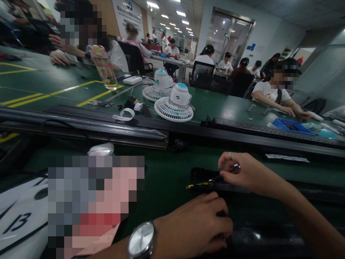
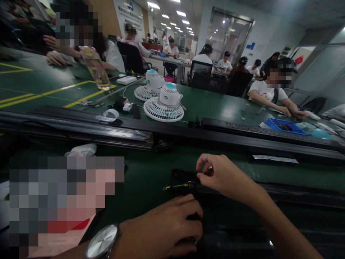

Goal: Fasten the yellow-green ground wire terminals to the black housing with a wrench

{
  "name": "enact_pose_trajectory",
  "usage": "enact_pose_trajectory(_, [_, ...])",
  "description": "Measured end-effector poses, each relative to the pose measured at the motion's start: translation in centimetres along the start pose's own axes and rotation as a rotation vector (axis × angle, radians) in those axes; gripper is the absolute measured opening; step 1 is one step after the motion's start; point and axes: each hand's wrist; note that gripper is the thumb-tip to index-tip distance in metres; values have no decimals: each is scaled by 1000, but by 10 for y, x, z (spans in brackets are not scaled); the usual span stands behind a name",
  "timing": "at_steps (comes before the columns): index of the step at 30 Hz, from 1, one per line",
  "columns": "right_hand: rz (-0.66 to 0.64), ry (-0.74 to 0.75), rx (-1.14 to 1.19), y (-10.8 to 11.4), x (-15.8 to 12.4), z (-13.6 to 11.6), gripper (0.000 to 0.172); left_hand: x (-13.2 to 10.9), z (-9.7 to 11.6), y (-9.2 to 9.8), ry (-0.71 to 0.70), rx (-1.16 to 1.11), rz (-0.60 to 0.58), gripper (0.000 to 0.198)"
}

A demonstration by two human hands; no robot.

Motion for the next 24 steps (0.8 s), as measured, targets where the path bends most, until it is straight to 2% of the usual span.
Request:
enact_pose_trajectory(1, [-10, 2, 3, 0, 1, 1, 4, 0, 0, 0, 1, -4, 3, 10])
enact_pose_trajectory(3, [-38, -9, 21, 3, 2, 4, 7, 0, 0, 1, 3, -14, 13, 10])
enact_pose_trajectory(9, [-129, -163, 164, 8, 6, 11, 17, 0, -1, 1, 1, -30, 28, 9])
enact_pose_trajectory(16, [-138, -181, 239, 6, 8, 15, 23, 0, 0, -1, -1, -29, 51, 7])
enact_pose_trajectory(19, [-149, -157, 228, 6, 8, 12, 20, 0, 0, 0, 2, -25, 43, 8])
enact_pose_trajectory(23, [-134, -121, 213, 5, 7, 13, 7, 1, -1, 1, -5, -14, 27, 10])
enact_pose_trajectory(24, [-124, -126, 224, 5, 7, 14, 10, 0, -1, 0, -8, -14, 31, 10])
Point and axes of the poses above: each hand's wrist, its own x-axis towards the middle knuckle, its own y-axis out of the back of the hand, z = x × y, and after that the axes turned 12 degrees about z, right-handed
